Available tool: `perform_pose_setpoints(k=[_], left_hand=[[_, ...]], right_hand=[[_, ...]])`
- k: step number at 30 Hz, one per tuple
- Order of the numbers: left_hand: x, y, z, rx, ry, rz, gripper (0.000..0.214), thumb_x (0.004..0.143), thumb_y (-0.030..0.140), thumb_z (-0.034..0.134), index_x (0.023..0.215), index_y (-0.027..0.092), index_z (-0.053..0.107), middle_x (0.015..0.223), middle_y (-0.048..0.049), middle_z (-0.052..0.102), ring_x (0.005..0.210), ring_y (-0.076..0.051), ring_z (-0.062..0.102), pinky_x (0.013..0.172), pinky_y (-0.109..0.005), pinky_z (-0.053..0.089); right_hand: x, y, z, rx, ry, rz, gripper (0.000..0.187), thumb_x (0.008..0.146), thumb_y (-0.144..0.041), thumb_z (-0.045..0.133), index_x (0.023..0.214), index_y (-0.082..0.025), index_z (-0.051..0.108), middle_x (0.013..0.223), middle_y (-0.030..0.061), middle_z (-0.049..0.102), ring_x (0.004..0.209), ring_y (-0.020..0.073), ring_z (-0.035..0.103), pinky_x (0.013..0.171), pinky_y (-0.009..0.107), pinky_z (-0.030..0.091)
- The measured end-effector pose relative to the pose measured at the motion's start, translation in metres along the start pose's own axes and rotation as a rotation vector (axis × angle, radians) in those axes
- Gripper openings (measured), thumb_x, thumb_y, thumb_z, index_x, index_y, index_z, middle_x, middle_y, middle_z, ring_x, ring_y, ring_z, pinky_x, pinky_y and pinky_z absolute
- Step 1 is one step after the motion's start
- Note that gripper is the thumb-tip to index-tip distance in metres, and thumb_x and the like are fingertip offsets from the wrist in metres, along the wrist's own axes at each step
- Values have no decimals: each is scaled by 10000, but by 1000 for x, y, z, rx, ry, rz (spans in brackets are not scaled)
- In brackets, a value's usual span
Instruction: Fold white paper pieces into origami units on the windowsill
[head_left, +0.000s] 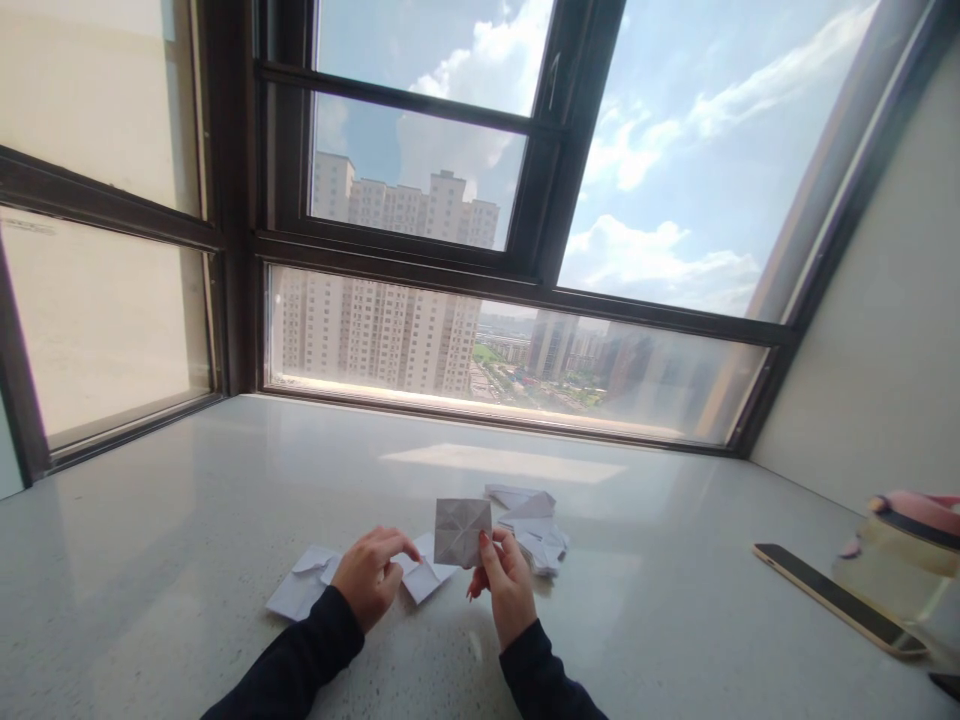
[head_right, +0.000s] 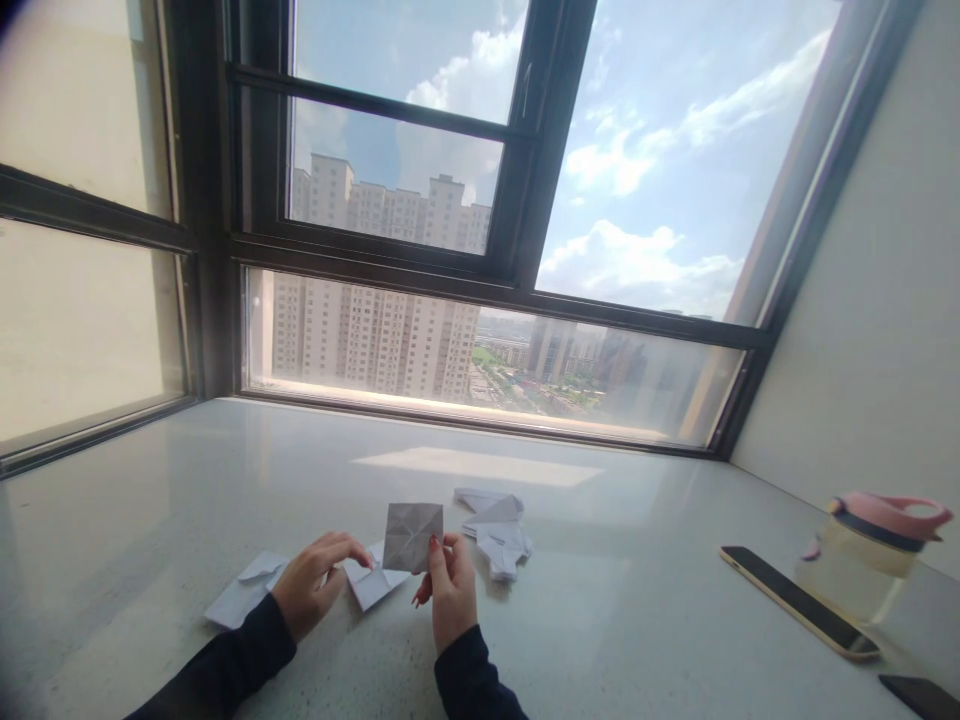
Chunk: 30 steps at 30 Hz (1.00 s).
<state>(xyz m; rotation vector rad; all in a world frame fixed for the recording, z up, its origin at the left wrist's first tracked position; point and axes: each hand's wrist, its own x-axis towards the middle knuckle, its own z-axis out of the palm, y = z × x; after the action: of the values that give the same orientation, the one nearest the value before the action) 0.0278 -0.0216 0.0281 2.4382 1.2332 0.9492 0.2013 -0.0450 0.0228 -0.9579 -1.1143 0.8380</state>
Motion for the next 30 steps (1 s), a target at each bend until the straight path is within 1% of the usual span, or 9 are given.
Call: perform_pose_setpoints(k=[3, 6, 9, 13, 18, 21, 25, 28, 30], left_hand=[[1, -2, 4, 136, 86, -144, 308, 719, 243, 340, 936, 171, 546, 961, -61, 581, 917, -203, 478, 800, -336, 342], [0, -3, 9, 243, 33, -266, 469, 700, 451, 398, 1063, 165, 480, 1085, -93, 516, 1011, -249, 411, 824, -376, 306], [0, -1, 12, 251, -34, -256, 455, 664, 502, 436, 1001, 209, 519, 1106, -74, 501, 1024, -258, 396, 826, -385, 289], [3, 0, 11, 144, -81, -254, 353, 596, 421, 538, 878, 209, 527, 972, -54, 560, 947, -249, 455, 769, -367, 327], [6, -6, 14, -140, 18, -275, 163, 597, 210, 514, 735, 186, 430, 699, -5, 572, 696, -165, 549, 622, -257, 388], [5, -6, 14, -342, 135, -279, 158, 636, 215, 484, 754, 198, 380, 595, 36, 551, 585, -139, 546, 560, -237, 395], [5, -4, 13, -691, 117, -315, 421, 670, 287, 488, 1030, 185, 294, 575, 44, 567, 490, -125, 525, 484, -241, 419], [5, -2, 16, -938, 62, -380, 654, 647, 358, 531, 1160, 183, 166, 641, 11, 588, 518, -138, 549, 465, -255, 448], [5, 0, 18, -1033, 43, -401, 736, 634, 376, 553, 1200, 202, 115, 707, -10, 593, 554, -147, 566, 486, -268, 465]], right_hand=[[1, 4, -1, -78, 31, -3, 361, 641, -521, 499, 654, -163, 447, 418, -94, 388, 294, 32, 355, 276, 154, 320], [2, 8, -3, -133, 39, 3, 358, 630, -511, 514, 648, -157, 463, 465, -76, 417, 307, 26, 343, 266, 150, 296], [2, 10, -2, -127, 24, 21, 357, 625, -506, 520, 674, -156, 468, 474, -69, 443, 295, 23, 322, 244, 150, 271], [2, 11, -1, -48, -16, 50, 353, 608, -491, 547, 696, -159, 464, 467, -77, 452, 275, 21, 326, 238, 154, 295], [3, 11, -1, 59, -55, 74, 359, 583, -480, 578, 694, -166, 443, 457, -84, 460, 254, 30, 367, 244, 168, 339], [3, 8, -1, 84, -33, 71, 335, 594, -437, 596, 724, -176, 432, 517, -71, 495, 287, 52, 440, 299, 200, 408], [1, 1, -3, 67, -13, -39, 221, 639, -344, 594, 712, -175, 472, 632, -13, 553, 525, 136, 586, 470, 262, 490], [0, -3, -6, -20, -41, -209, 119, 667, -280, 572, 691, -173, 529, 781, 41, 577, 728, 168, 586, 645, 298, 486], [-1, -5, -7, -130, -72, -302, 74, 694, -243, 537, 724, -181, 562, 865, 61, 565, 802, 175, 564, 697, 305, 472]])
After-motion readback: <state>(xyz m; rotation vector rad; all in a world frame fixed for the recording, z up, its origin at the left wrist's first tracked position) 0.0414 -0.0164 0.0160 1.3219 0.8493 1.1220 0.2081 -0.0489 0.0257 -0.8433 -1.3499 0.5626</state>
